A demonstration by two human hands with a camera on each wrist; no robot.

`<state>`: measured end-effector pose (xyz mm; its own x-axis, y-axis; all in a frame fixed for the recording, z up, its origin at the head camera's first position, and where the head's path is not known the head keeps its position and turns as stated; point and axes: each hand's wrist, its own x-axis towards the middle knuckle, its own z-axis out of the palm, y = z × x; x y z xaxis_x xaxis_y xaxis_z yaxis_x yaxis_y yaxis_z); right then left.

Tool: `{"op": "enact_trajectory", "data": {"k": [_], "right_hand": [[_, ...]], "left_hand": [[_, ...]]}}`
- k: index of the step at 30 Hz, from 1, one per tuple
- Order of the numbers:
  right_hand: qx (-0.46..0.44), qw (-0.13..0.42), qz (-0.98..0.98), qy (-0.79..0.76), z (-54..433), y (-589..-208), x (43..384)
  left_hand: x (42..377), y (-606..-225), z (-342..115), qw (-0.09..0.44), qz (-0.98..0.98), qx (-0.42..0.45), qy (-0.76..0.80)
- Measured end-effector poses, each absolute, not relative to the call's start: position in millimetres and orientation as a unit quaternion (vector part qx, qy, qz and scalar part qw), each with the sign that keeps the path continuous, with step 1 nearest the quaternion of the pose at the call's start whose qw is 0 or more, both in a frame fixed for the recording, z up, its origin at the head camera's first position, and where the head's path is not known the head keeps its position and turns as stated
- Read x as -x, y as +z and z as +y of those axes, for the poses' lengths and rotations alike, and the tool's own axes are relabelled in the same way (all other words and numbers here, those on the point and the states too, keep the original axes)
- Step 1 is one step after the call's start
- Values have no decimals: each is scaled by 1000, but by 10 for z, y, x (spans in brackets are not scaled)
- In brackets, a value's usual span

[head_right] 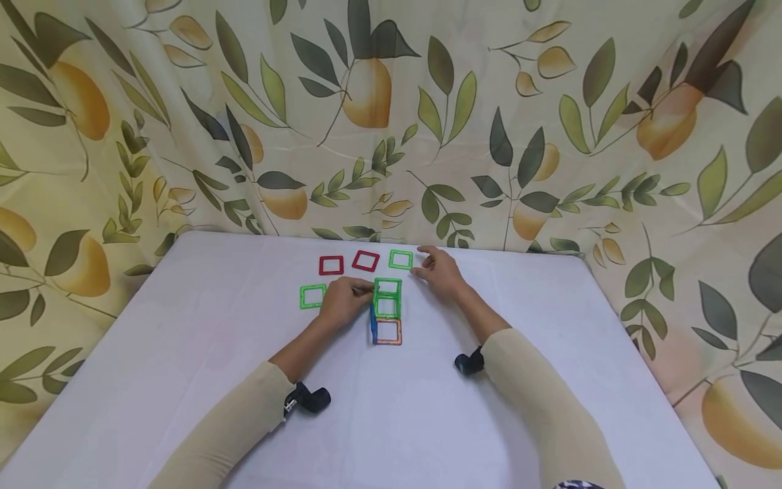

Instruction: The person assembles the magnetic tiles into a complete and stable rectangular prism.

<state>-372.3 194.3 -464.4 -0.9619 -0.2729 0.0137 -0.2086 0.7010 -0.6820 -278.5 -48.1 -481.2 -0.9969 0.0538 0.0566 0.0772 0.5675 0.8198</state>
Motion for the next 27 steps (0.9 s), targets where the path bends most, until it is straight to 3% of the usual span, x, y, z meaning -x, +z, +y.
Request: {"op": "enact_trajectory", "data": {"k": [27], "right_hand": [[147,41,949,-274,1856,-4660,3800]], "left_hand": [[2798,-4822,-466,7,-889,36,-457]]}}
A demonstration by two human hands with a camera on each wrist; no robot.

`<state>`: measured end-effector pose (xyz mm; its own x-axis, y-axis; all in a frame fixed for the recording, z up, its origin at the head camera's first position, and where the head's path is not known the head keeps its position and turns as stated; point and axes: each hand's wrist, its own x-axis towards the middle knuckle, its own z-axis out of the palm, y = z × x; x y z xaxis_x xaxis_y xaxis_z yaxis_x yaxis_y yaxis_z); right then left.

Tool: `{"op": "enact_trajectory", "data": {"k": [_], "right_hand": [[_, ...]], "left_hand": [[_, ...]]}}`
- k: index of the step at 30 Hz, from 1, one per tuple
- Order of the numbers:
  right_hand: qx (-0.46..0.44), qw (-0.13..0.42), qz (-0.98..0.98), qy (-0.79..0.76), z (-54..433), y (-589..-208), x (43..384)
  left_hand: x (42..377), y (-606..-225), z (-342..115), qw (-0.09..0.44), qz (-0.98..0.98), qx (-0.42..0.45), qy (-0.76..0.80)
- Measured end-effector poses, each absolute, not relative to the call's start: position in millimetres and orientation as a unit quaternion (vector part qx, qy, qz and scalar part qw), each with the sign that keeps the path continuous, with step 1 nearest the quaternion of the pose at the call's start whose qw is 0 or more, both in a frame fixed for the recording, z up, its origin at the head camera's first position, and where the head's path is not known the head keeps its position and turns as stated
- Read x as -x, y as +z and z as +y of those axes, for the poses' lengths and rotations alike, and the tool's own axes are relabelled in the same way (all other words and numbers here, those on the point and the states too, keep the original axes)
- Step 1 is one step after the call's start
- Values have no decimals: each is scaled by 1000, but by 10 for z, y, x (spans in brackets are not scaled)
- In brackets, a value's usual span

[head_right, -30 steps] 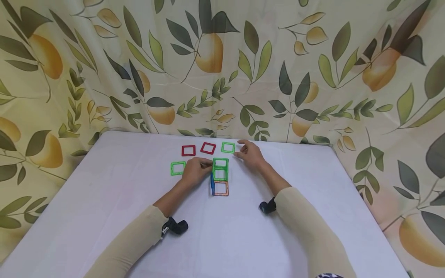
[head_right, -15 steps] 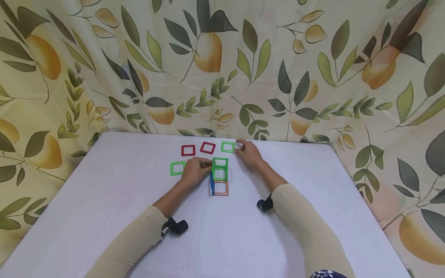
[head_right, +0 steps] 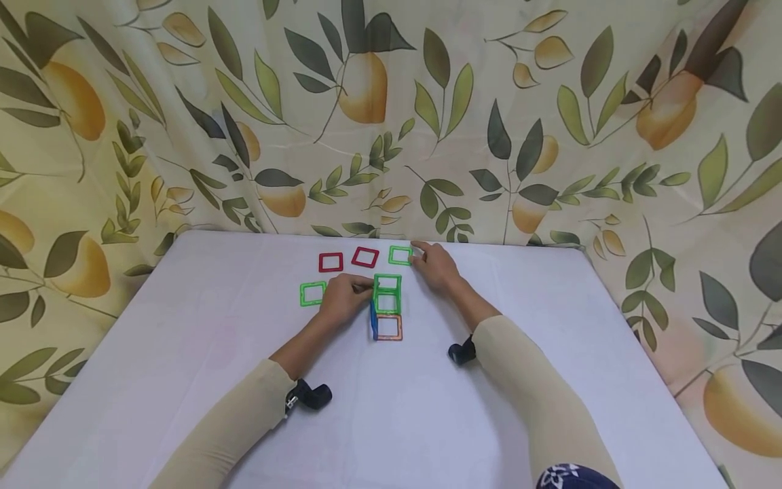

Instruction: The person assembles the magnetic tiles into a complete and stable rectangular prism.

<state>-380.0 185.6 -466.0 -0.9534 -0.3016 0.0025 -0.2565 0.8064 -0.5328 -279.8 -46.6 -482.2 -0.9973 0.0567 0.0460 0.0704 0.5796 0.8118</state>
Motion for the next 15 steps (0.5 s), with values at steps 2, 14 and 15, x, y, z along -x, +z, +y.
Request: {"op": "enact_trajectory", "data": {"k": [2,14,15], "right_hand": [[152,39,950,-269,1846,-4669,3818],[142,37,951,-271,1835,-4679,3809],[139,36,950,-276,1835,-4676,3804]], "left_hand": [[2801,-4820,-471,6,-889,33,-457],[2791,-4818,-469,13,-888,39,-457],[2791,-4818,-470,14,-889,39,-457]]}}
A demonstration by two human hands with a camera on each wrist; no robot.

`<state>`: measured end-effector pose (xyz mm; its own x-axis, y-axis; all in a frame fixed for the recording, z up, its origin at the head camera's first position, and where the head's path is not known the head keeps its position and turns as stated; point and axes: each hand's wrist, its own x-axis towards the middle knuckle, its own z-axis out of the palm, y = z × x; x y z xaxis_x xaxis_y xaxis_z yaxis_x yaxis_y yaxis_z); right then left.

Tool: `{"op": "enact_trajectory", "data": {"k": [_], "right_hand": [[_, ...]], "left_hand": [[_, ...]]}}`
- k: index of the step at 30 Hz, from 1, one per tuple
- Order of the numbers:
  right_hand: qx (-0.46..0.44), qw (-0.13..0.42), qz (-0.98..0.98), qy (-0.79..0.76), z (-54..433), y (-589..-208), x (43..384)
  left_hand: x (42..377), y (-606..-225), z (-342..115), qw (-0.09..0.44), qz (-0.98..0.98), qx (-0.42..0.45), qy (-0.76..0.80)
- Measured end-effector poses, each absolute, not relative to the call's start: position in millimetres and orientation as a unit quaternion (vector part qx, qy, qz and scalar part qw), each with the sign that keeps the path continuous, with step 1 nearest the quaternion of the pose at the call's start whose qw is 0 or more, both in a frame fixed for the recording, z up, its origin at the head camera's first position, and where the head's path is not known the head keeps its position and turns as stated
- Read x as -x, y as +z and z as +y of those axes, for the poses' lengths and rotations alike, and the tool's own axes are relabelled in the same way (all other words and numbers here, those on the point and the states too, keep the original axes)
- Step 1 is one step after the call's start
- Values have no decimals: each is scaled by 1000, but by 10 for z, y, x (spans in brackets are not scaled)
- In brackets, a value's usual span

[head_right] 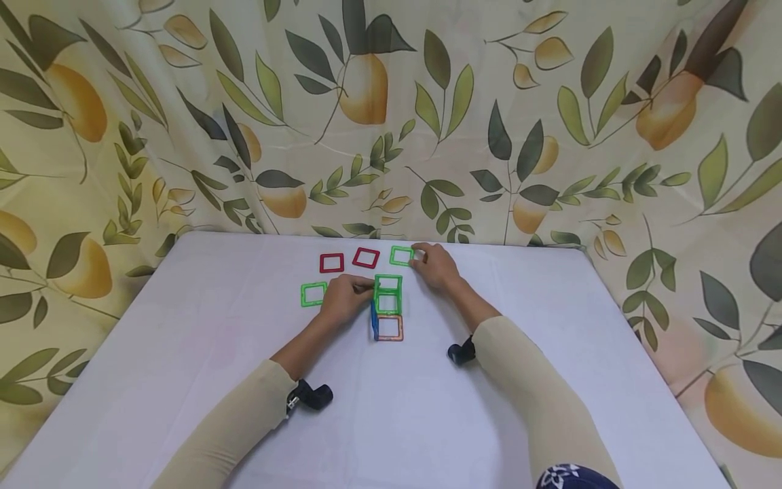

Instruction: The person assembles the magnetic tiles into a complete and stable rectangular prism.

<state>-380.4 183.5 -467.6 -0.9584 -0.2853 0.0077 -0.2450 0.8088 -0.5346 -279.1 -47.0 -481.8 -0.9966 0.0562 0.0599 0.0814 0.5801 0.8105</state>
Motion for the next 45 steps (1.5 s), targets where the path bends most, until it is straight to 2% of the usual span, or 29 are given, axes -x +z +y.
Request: {"op": "enact_trajectory", "data": {"k": [18,30,45], "right_hand": [[112,31,926,-359,1867,-4697,3780],[110,4,893,-437,1857,-4683,3736],[93,17,888,-449,1879,-4676,3683]], "left_hand": [[2782,-4798,-468,20,-889,42,-455],[2785,-4789,-467,16,-890,39,-455],[2789,-4812,-471,12,-890,40,-454]]}}
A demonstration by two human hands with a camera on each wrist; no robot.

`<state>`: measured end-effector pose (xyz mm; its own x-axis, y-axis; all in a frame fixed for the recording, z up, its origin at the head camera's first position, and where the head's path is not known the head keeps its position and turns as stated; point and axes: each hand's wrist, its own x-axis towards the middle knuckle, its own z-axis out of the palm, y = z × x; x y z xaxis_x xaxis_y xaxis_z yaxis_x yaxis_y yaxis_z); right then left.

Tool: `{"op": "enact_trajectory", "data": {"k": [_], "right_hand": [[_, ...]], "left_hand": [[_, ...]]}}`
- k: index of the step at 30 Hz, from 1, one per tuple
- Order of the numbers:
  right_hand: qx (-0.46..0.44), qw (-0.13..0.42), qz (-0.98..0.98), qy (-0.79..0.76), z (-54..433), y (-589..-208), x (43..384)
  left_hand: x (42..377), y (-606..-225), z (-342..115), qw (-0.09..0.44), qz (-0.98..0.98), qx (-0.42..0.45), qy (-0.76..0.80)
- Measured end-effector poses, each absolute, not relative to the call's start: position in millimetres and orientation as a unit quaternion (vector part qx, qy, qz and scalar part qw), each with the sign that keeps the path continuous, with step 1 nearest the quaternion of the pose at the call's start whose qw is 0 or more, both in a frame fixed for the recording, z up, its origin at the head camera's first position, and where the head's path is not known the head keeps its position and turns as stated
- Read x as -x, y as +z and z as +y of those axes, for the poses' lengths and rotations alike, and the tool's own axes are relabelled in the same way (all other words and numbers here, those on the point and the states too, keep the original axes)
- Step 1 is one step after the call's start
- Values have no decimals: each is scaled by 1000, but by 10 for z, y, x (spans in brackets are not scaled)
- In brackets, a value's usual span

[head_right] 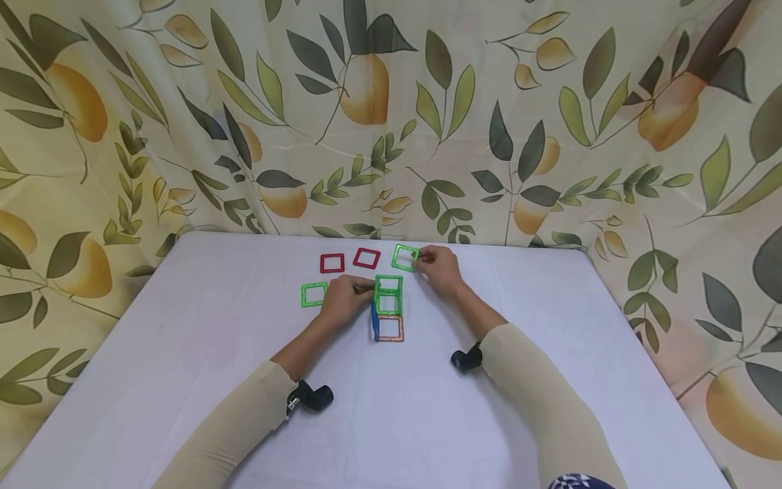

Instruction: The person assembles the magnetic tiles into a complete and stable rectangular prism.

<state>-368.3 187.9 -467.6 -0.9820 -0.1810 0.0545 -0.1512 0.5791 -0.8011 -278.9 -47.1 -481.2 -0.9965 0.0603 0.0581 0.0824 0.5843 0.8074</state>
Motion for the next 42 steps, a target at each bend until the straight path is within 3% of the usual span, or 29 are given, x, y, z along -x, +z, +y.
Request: {"op": "enact_trajectory", "data": {"k": [18,42], "right_hand": [[119,31,852,-509,1893,-4668,3577],[158,-6,876,-455,1966,-4606,3244]], "left_hand": [[2792,-4802,-497,15,-892,40,-450],[2790,-4809,-492,18,-891,50,-451]]}}
